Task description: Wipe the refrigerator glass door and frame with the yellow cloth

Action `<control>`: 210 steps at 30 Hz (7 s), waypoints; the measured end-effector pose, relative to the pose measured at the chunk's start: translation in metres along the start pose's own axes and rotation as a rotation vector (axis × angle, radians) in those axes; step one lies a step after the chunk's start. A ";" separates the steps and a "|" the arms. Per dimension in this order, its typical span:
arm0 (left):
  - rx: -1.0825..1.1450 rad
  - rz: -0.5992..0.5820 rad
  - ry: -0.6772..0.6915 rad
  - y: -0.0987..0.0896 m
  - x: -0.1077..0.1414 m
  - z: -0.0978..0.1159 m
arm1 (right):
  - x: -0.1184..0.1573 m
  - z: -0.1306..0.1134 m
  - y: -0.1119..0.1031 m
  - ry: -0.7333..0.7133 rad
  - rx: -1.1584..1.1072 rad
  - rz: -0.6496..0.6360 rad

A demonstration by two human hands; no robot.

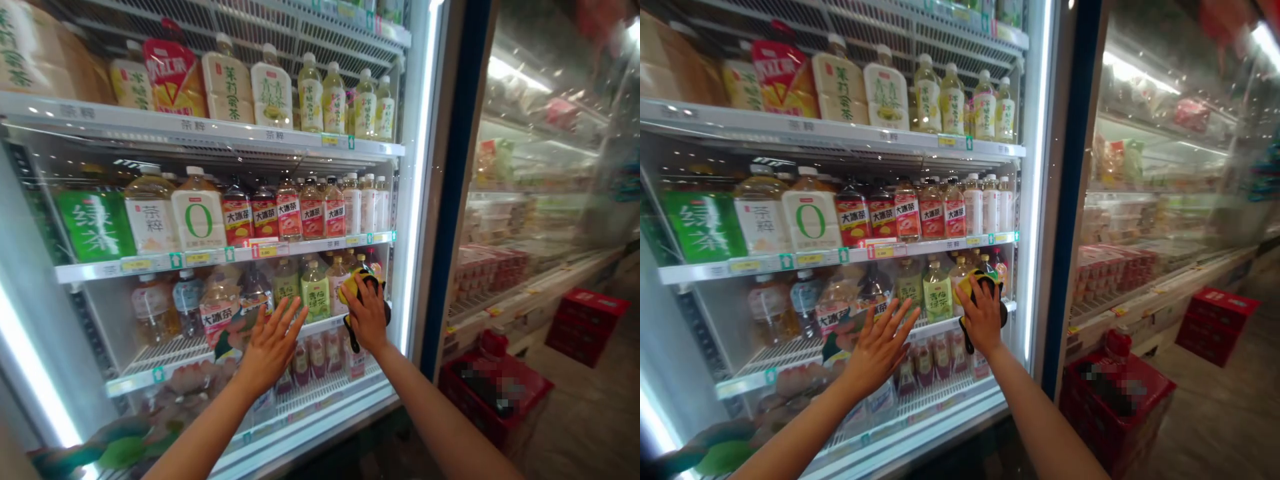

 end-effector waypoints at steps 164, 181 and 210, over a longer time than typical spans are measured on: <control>-0.446 0.119 -0.620 -0.099 0.326 -0.124 | 0.053 -0.394 0.059 -0.547 -0.358 0.142; -0.550 0.149 -0.706 -0.120 0.346 -0.142 | 0.029 -0.460 0.055 -0.847 -0.361 0.165; -0.584 0.302 -0.801 -0.153 0.353 -0.147 | 0.085 -0.493 0.074 -1.131 -0.502 0.100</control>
Point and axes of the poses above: each hand's wrist, its own x-axis away from the middle knuckle, its own y-axis out of the palm, z = x × y, the point moved 6 cm from there along -x, towards the middle knuckle, and after that the axes turned 8 degrees about z, right-handed, at the moved point
